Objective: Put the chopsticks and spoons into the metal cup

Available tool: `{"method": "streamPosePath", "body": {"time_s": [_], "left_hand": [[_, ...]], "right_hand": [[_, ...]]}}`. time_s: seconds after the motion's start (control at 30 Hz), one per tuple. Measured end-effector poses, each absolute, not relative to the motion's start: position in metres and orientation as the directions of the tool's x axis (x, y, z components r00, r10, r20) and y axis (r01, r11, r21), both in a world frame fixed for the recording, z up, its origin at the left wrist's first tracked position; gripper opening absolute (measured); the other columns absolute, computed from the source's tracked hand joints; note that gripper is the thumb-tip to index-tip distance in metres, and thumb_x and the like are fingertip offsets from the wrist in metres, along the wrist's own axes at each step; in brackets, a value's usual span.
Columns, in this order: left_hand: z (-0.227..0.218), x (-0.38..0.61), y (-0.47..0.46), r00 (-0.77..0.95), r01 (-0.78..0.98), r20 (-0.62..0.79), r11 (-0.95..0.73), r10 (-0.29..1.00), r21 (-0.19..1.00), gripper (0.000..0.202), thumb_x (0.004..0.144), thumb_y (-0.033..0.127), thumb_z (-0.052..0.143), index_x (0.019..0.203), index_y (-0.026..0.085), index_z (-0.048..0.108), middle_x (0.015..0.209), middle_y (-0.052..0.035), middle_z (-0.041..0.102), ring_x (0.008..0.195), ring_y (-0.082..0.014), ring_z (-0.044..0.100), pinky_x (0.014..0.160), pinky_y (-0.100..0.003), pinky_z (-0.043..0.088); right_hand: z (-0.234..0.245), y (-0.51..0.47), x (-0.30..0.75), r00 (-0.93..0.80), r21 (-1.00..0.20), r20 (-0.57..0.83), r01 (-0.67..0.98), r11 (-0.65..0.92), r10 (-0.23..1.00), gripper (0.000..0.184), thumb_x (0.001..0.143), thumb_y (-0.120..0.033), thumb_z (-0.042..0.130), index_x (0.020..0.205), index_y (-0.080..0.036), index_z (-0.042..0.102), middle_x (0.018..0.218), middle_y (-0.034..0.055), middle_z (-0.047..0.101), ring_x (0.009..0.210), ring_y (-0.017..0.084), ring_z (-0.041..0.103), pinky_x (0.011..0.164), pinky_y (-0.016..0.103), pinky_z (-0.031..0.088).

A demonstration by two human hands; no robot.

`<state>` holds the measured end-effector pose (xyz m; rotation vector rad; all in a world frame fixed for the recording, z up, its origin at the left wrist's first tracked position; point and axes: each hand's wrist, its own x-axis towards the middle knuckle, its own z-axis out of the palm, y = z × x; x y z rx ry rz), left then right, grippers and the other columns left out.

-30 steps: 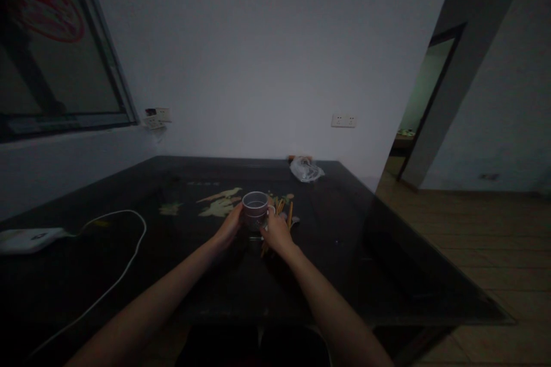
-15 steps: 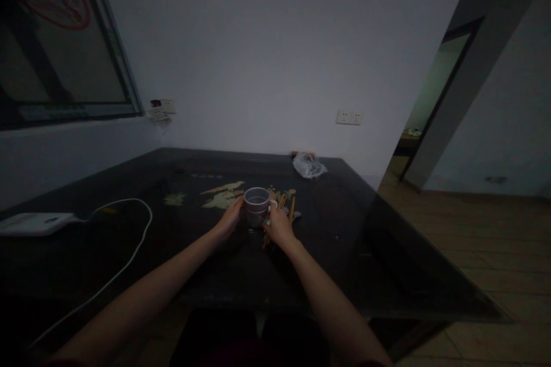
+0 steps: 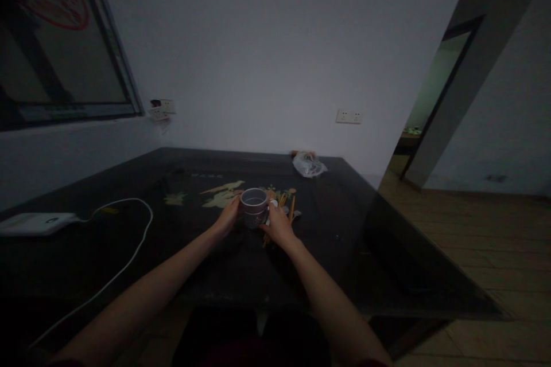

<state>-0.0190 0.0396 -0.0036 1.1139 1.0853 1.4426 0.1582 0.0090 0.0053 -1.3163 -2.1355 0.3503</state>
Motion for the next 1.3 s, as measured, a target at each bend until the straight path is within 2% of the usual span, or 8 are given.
{"method": "streamPosePath", "body": {"time_s": [0.3,0.47,0.67,0.77,0.87,1.0,1.13,1.3], "left_hand": [[0.004,-0.020,0.034,-0.141,-0.168,0.066,-0.089,0.988,0.982,0.027,0.083,0.039,0.049,0.092,0.017,0.063,0.099,-0.0088,0.068,0.097,-0.0238,0.061,0.076,-0.030,0.047],[0.002,-0.020,0.035,-0.112,-0.170,0.074,-0.093,0.991,0.981,0.031,0.082,0.040,0.050,0.094,0.016,0.064,0.099,-0.0096,0.068,0.095,-0.0231,0.061,0.073,-0.028,0.047],[-0.008,-0.020,0.043,-0.094,-0.185,0.108,-0.124,0.990,0.975,0.033,0.081,0.044,0.052,0.094,0.016,0.064,0.097,-0.0086,0.068,0.091,-0.0203,0.062,0.070,-0.026,0.046],[-0.011,-0.020,0.045,-0.081,-0.186,0.093,-0.107,0.992,0.977,0.032,0.081,0.044,0.052,0.093,0.017,0.063,0.095,-0.0076,0.068,0.087,-0.0189,0.062,0.068,-0.025,0.046],[-0.010,-0.020,0.044,-0.099,-0.179,0.080,-0.097,0.992,0.979,0.032,0.080,0.044,0.052,0.093,0.017,0.062,0.094,-0.0070,0.068,0.086,-0.0188,0.062,0.066,-0.025,0.046],[-0.003,-0.022,0.041,-0.143,-0.174,0.109,-0.133,0.984,0.976,0.033,0.078,0.046,0.053,0.090,0.017,0.061,0.094,-0.0069,0.067,0.090,-0.0200,0.061,0.068,-0.026,0.046],[0.004,-0.024,0.038,-0.153,-0.185,0.120,-0.148,0.981,0.972,0.034,0.078,0.047,0.052,0.094,0.018,0.061,0.102,-0.0070,0.066,0.098,-0.0207,0.060,0.069,-0.026,0.047],[0.009,-0.024,0.035,-0.172,-0.159,0.161,-0.189,0.972,0.969,0.036,0.079,0.050,0.052,0.093,0.018,0.062,0.103,-0.0079,0.066,0.101,-0.0215,0.059,0.071,-0.026,0.048]], "right_hand": [[-0.002,0.010,0.158,-0.369,-0.461,0.304,0.750,0.474,0.878,0.066,0.068,-0.019,0.071,0.127,-0.015,0.041,0.117,0.0157,0.057,0.112,0.028,0.051,0.092,0.040,0.040],[0.002,0.010,0.160,-0.395,-0.500,0.303,0.708,0.498,0.867,0.063,0.069,-0.019,0.070,0.126,-0.014,0.044,0.114,0.0154,0.059,0.110,0.027,0.054,0.091,0.040,0.042],[0.020,0.020,0.176,-0.375,-0.584,0.347,0.631,0.510,0.860,0.048,0.068,-0.015,0.069,0.115,-0.018,0.058,0.111,0.0103,0.063,0.106,0.024,0.057,0.092,0.037,0.042],[0.030,0.028,0.191,-0.246,-0.563,0.344,0.718,0.409,0.906,0.033,0.073,-0.018,0.065,0.105,-0.016,0.062,0.103,0.0094,0.064,0.099,0.021,0.059,0.086,0.032,0.043],[0.036,0.032,0.208,-0.045,-0.467,0.291,0.865,0.183,0.956,0.019,0.078,-0.022,0.060,0.096,-0.016,0.061,0.097,0.0089,0.063,0.093,0.020,0.059,0.078,0.028,0.042],[0.035,0.031,0.222,0.074,-0.378,0.112,0.925,-0.026,0.991,0.023,0.084,-0.033,0.054,0.100,-0.016,0.055,0.102,0.0128,0.064,0.094,0.023,0.061,0.072,0.028,0.041],[0.029,0.030,0.221,0.062,-0.344,-0.048,0.936,-0.075,0.997,0.032,0.086,-0.039,0.051,0.106,-0.015,0.050,0.107,0.0180,0.064,0.099,0.028,0.062,0.072,0.031,0.042],[0.027,0.029,0.215,0.041,-0.342,-0.087,0.937,-0.069,0.995,0.030,0.086,-0.036,0.050,0.107,-0.015,0.049,0.109,0.0189,0.064,0.101,0.028,0.063,0.073,0.032,0.044]]}}
